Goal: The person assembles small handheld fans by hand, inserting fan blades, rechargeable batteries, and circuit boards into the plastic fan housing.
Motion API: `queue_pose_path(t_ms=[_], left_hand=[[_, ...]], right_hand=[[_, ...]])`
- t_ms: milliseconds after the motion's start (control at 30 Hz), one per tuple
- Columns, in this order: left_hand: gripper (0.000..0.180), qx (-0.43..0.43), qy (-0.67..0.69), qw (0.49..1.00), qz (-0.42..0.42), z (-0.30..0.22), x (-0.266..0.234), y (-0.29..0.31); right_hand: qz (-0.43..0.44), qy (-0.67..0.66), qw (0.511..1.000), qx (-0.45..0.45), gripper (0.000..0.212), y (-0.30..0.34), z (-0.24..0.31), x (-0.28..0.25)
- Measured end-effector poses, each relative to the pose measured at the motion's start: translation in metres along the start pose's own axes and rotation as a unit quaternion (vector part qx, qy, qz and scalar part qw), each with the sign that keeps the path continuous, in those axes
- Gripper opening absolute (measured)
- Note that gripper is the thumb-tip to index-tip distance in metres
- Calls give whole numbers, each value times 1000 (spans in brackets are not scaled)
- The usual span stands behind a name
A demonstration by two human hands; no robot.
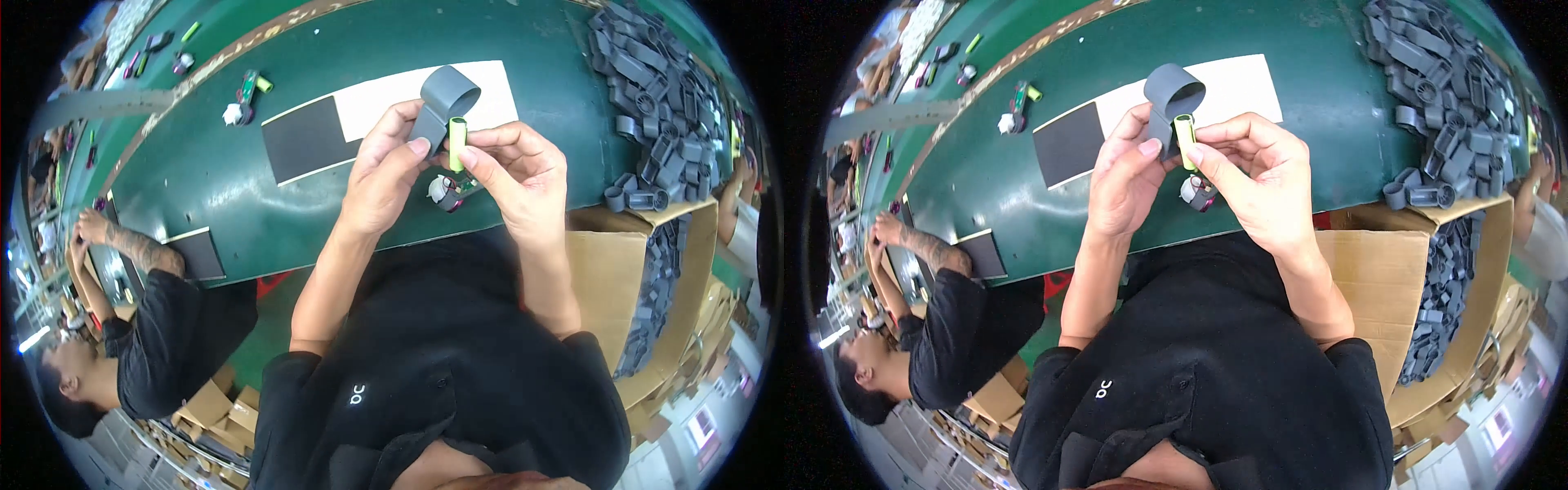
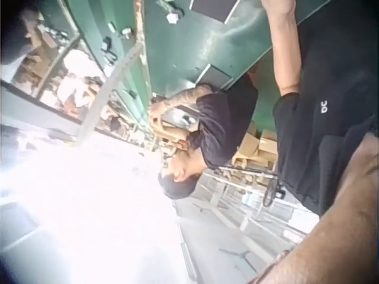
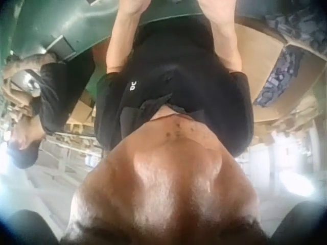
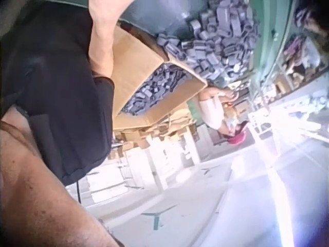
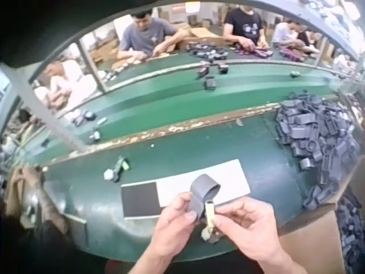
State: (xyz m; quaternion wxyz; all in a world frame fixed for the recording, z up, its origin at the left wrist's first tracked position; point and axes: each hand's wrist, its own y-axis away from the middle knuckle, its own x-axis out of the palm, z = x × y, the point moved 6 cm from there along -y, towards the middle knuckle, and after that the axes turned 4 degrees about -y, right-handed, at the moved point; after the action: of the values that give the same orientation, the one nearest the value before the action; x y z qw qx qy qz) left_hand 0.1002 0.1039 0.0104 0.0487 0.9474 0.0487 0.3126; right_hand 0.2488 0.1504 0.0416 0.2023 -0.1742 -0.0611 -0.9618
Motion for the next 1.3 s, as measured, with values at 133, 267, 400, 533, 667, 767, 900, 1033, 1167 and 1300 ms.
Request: queue_pose_path(t_ms=[133,267,400,533,667,767,900,1033,1167,1300], left_hand=[[44,34,-47,998,-7,0,2,9],[46,39,-78,996,15,-3,14,9],[41,1,-39,998,43,7,23,9],[43,-54,-4,997,49,6,27,9],[46,-49,41,998,16,10,23,11],[53,-48,94,994,34,16,13,12],[57,-33,77,996,-27,15,15,11],[52,-8,73,997,-24,11,13,11],[46,26,159,986,46,10,7,9],[46,58,-35,995,-77,-1,18,16]], right_hand=[[-26,60,998,26,8,3,-1,13],[-34,115,992,-29,5,4,4,12],[-39,279,954,-98,7,5,14,11],[-43,267,960,-74,10,6,17,10],[-21,322,939,-118,12,10,28,19],[10,358,920,-158,18,15,37,23],[40,402,898,-174,30,18,34,26],[26,386,912,-136,32,18,28,25],[27,393,907,-148,30,14,29,24],[56,414,904,-92,23,9,19,18]])
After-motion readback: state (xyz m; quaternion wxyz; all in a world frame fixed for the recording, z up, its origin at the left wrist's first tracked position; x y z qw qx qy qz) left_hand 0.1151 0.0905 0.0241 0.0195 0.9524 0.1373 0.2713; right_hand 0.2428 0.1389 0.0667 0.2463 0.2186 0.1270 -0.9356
